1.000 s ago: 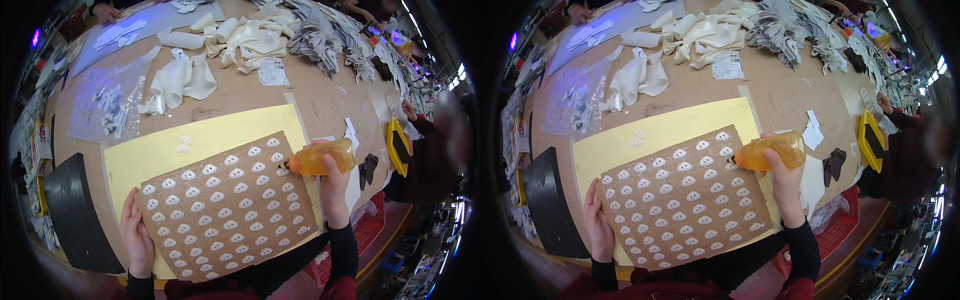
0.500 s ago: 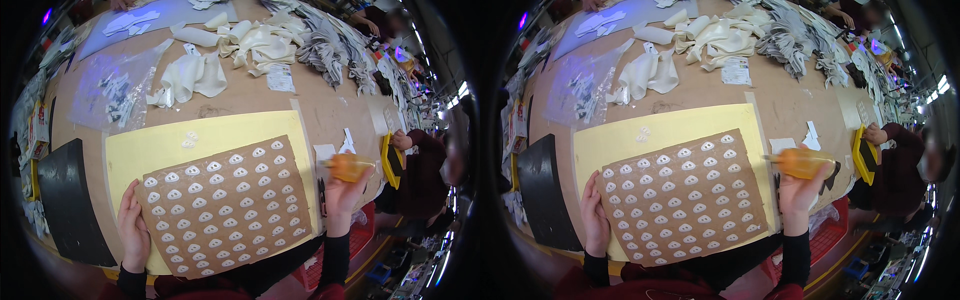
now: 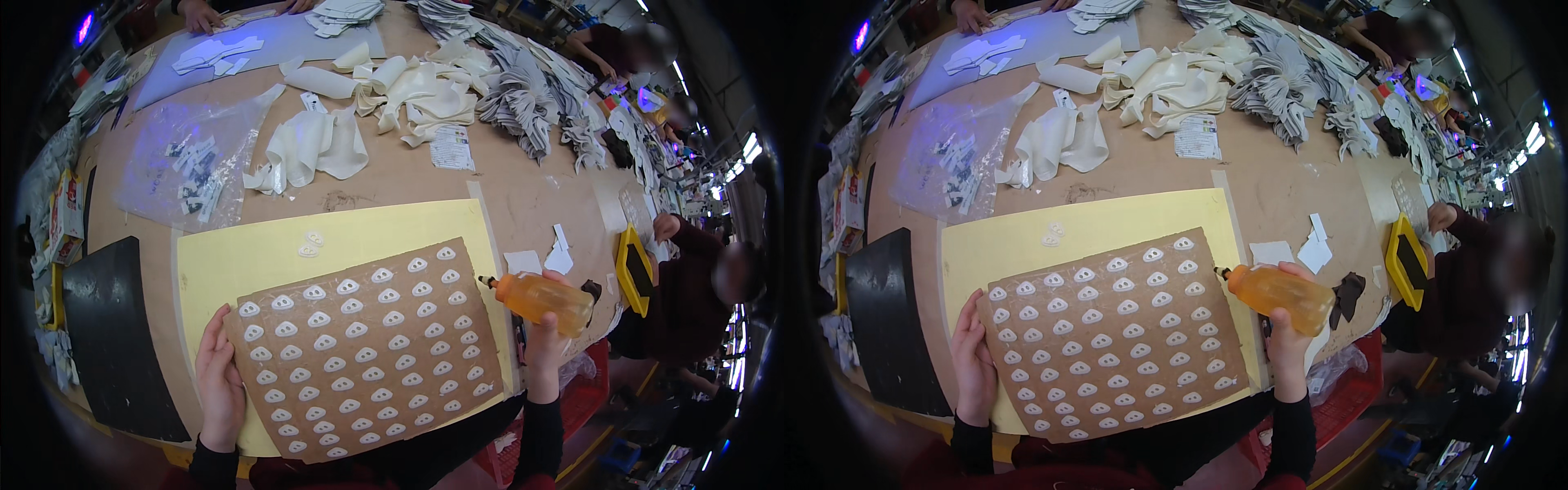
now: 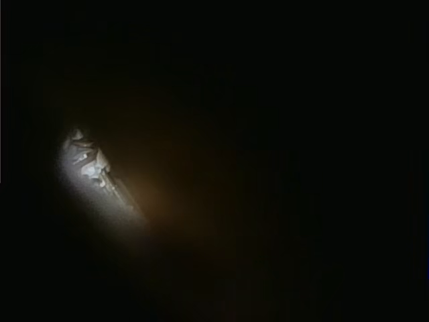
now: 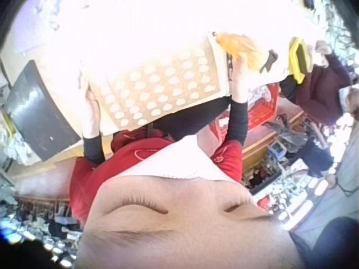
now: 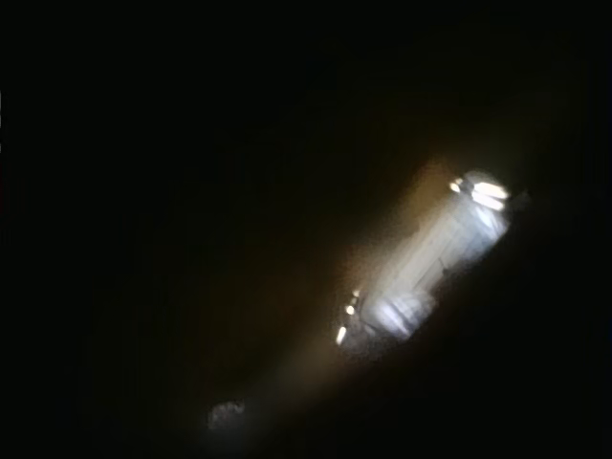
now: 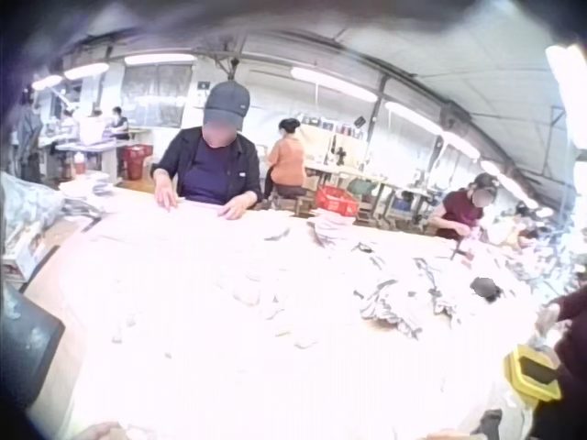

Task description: The person applies a viscous liquid from a squeeze bottle onto small white fabric pieces arranged on a cardboard sheet. After filling the sheet, the person hands it to a coworker and then handles a patterned fabric piece under a UV lamp, smoothing and inspecting it.

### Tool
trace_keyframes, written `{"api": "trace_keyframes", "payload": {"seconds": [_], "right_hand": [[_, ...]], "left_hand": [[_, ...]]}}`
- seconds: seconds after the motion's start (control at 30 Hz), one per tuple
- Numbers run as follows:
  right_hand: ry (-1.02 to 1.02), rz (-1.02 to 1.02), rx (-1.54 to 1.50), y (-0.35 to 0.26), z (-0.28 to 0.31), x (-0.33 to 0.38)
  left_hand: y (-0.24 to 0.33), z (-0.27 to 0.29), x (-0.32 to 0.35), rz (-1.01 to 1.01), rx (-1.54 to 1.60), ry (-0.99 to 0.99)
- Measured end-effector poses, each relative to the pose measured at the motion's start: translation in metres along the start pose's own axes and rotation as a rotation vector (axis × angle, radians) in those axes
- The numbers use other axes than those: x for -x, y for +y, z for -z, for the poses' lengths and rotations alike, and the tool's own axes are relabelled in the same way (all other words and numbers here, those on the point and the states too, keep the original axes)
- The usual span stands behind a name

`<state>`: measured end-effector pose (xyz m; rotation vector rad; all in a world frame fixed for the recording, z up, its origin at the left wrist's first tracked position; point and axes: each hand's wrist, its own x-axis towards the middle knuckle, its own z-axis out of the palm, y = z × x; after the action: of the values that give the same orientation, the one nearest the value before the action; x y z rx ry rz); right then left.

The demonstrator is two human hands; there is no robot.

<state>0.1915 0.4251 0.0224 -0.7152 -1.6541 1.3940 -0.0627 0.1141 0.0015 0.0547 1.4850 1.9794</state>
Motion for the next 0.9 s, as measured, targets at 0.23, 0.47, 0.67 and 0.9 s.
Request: {"api": "trace_keyframes", "payload": {"seconds": [0.23,0.47,0.67,0.9], "right_hand": [[-0.142,-0.05,0.04,0.003,-0.019,0.005],[-0.111,-0.029,0.066,0.007,-0.022,0.003],[-0.103,-0.033,0.083,0.006,-0.021,0.003],[-0.165,-0.056,0.061,0.006,-0.026,0.003]], "left_hand": [[0.001,-0.001,0.004,-0.005,-0.021,0.03],[0.003,-0.003,0.003,0.008,-0.019,0.026],[0.001,-0.001,0.002,0.003,-0.007,0.016],[0.004,-0.003,0.003,0.015,-0.027,0.021]]}}
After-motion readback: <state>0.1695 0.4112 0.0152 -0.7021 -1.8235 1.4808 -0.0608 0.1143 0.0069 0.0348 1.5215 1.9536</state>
